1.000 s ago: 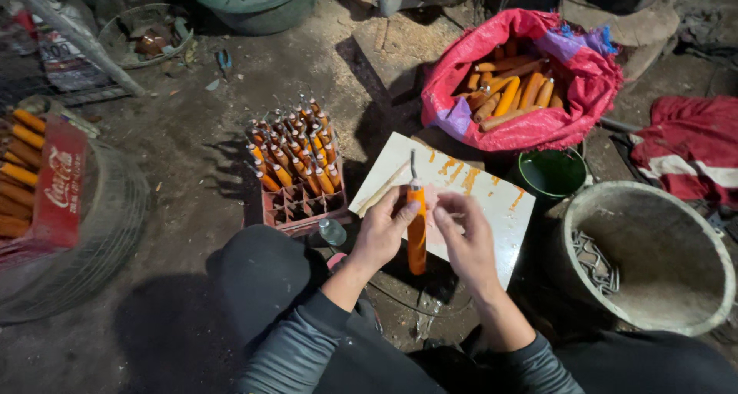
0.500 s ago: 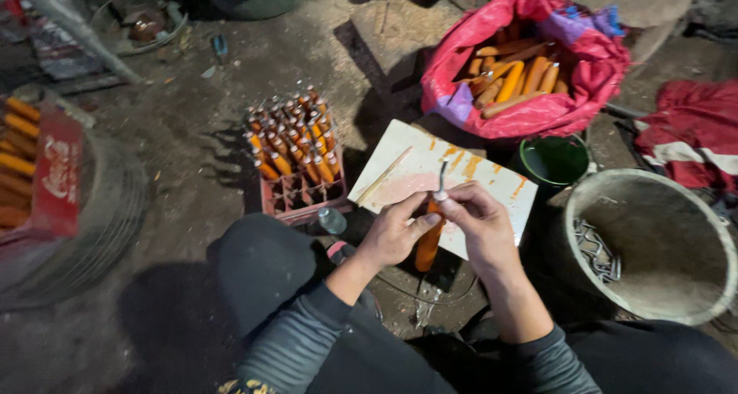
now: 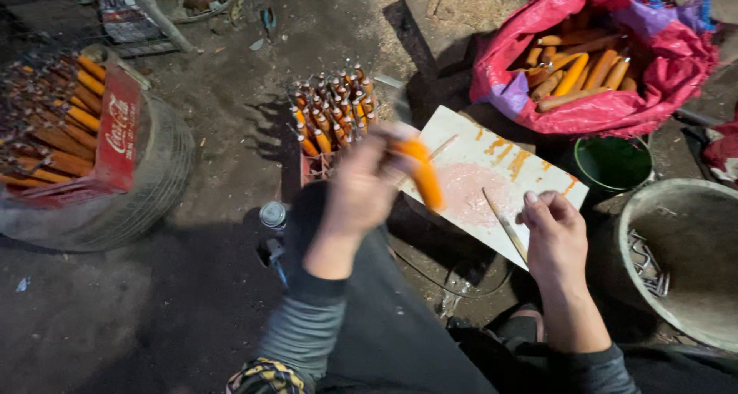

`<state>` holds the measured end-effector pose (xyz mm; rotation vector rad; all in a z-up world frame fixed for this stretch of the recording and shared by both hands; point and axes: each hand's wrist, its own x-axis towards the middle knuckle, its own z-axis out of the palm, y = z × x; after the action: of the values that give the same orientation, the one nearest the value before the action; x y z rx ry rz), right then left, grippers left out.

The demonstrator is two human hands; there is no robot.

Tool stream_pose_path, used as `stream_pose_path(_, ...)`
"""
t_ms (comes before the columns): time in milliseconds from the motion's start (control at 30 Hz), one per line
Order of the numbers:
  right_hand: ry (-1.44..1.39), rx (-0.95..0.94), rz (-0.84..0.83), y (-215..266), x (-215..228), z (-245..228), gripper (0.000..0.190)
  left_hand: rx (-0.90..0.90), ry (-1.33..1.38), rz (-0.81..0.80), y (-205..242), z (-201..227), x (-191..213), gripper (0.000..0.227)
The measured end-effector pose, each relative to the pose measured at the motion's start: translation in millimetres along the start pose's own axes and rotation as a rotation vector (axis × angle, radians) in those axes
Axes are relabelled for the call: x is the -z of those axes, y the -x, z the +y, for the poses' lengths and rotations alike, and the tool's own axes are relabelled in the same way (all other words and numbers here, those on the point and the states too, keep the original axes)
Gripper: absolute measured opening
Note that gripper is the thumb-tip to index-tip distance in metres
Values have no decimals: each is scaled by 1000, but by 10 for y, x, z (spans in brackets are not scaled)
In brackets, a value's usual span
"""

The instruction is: The person assembles orange-handled tools by inserting metal tips into the handle ends. They use a small hammer to tap the tips into place and a metal rod to adjust or seat the tips. Completed tools are placed into a red crate, and additional handles are taken from a pink sack.

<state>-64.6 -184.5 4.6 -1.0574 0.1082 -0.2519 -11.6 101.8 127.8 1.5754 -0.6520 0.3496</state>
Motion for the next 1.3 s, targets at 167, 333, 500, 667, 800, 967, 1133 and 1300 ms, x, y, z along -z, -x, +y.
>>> stream_pose_path(167,453,-125,131,184,-49,143,37,-14,-136,277,-164,6,1025,29)
stream_pose_path(333,687,-244,110,222,-51,373,45,44,-639,228,-155,-1044,1437,24)
stream_pose_path(500,787,-318,126,182,62,533,48,196,-600,241,177,-2385,1501,30)
stream_pose_path(667,799,-431,161,206,87,602,48,172,-665,275,444,-3189,1481,31)
stream_pose_path(800,791,-543,205,173,145,704,42,304,-615,296,569,-3472,1402,28)
stream_pose_path(967,879,-503,124,137,343,887,46,306,-688,252,760,-3676,1294,27)
stream_pose_path(1133,908,-447,55,61,418,1032,33,319,-782,219,962,-3918,1241,25)
stream_pose_path(1300,950,-480,13,72,372,1069,34,370,-780,236,992,-4064,1229,32)
